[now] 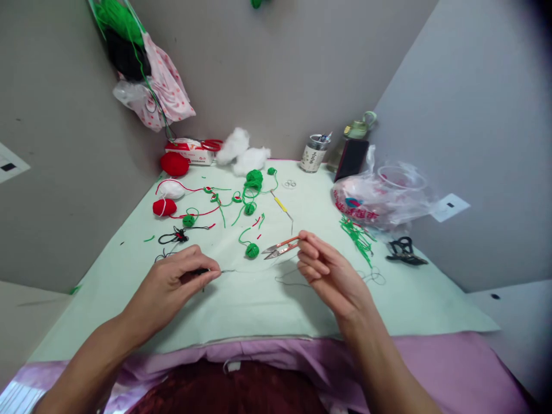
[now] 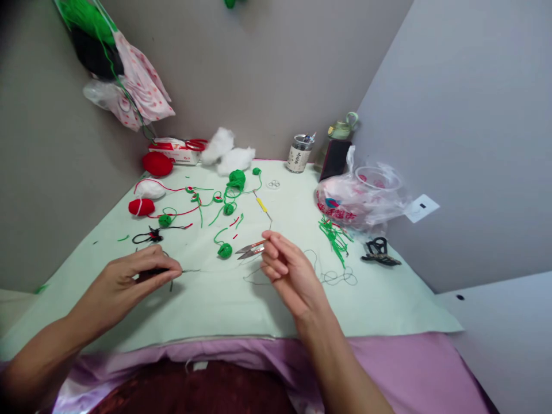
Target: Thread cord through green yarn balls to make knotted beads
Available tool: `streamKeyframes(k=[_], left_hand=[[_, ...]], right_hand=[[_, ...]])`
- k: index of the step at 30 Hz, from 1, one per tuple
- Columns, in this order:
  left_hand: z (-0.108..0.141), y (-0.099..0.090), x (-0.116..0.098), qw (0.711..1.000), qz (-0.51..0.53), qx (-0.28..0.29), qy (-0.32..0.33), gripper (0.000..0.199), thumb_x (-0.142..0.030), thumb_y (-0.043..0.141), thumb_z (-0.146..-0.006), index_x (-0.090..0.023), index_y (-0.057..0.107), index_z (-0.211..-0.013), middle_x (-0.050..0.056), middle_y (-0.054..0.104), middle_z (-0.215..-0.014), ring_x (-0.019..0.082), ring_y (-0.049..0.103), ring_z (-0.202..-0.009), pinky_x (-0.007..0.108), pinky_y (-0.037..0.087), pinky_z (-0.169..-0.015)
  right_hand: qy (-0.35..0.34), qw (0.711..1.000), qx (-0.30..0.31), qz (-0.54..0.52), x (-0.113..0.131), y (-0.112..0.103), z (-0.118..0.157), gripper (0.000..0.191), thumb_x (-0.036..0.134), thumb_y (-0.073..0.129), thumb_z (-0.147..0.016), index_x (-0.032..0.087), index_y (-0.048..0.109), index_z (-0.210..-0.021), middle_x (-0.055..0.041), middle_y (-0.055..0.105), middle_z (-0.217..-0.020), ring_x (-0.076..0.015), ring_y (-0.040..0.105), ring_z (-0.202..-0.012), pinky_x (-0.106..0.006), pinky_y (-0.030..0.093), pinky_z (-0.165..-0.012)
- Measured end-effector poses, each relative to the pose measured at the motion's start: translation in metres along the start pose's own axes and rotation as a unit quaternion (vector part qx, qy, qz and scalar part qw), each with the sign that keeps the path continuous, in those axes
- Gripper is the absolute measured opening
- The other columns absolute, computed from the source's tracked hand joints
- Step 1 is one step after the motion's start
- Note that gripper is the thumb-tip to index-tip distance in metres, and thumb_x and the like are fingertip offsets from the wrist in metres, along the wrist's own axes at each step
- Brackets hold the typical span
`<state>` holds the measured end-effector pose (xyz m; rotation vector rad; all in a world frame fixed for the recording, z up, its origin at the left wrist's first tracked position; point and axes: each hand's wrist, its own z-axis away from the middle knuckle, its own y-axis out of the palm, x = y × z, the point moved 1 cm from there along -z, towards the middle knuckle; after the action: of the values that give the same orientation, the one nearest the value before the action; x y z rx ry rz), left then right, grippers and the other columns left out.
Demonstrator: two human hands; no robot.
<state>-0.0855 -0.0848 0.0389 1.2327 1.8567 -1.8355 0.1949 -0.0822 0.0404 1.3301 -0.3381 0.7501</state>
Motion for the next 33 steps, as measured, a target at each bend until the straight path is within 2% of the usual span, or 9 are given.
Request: streamKeyframes(k=[4,8,13,21,27,33], left_hand=[[0.008,-0.011,0.017,0.999,-0.019,-0.016,-0.020,0.025,-0.041,0.054,-0.093,-0.024,0.071,-0.086,0.002,0.065,-0.083,0.017,0.058,-0.078,0.027,0.044,-0.071],[0.014,-0.020,0.028,0.997,-0.030,-0.032,-0.058,0.026,-0.049,0.060,-0.088,-0.026,0.073,-0.089,0.003,0.068,-0.088,0.020,0.062,-0.084,0.027,0.046,-0.073],[0.016,-0.027,0.032,0.995,-0.043,-0.049,-0.082,0.026,-0.051,0.061,-0.086,-0.028,0.074,-0.089,0.002,0.071,-0.094,0.021,0.063,-0.088,0.028,0.048,-0.078],[0.019,-0.035,0.040,0.987,-0.052,-0.074,-0.134,0.024,-0.053,0.065,-0.082,-0.032,0.073,-0.087,-0.004,0.072,-0.097,0.019,0.064,-0.091,0.024,0.046,-0.083],[0.021,-0.041,0.045,0.984,-0.065,-0.078,-0.149,0.022,-0.053,0.065,-0.082,-0.032,0.072,-0.087,-0.006,0.072,-0.099,0.020,0.064,-0.095,0.023,0.045,-0.084],[0.020,-0.041,0.046,0.982,-0.061,-0.079,-0.157,0.023,-0.054,0.067,-0.081,-0.033,0.072,-0.088,-0.007,0.072,-0.098,0.020,0.065,-0.095,0.023,0.045,-0.083]], right_hand=[[-0.080,0.996,-0.025,0.005,0.036,-0.012,0.007,0.005,0.012,0.065,-0.086,0.010,0.066,-0.091,0.0087,0.035,-0.064,0.0007,0.022,-0.042,-0.010,0.029,-0.039],[-0.134,0.989,-0.048,0.049,0.055,-0.023,0.015,0.003,0.014,0.064,-0.087,0.013,0.065,-0.090,0.0082,0.033,-0.065,-0.0010,0.018,-0.043,-0.010,0.031,-0.039],[-0.171,0.975,-0.055,0.129,0.065,-0.028,0.019,0.002,0.018,0.062,-0.089,0.019,0.064,-0.088,0.0077,0.029,-0.064,-0.0032,0.013,-0.043,-0.012,0.029,-0.038],[-0.169,0.979,-0.096,0.065,0.073,-0.034,0.021,0.020,0.014,0.046,-0.096,0.017,0.064,-0.087,0.0074,0.034,-0.062,-0.0037,0.017,-0.041,-0.014,0.031,-0.038],[-0.198,0.969,-0.070,0.130,0.078,-0.038,0.022,0.004,0.016,0.061,-0.090,0.020,0.063,-0.089,0.0075,0.031,-0.063,-0.0029,0.017,-0.042,-0.012,0.030,-0.039],[-0.199,0.968,-0.074,0.134,0.078,-0.040,0.020,0.007,0.014,0.061,-0.088,0.019,0.064,-0.090,0.0081,0.027,-0.062,-0.0038,0.012,-0.043,-0.013,0.027,-0.038]])
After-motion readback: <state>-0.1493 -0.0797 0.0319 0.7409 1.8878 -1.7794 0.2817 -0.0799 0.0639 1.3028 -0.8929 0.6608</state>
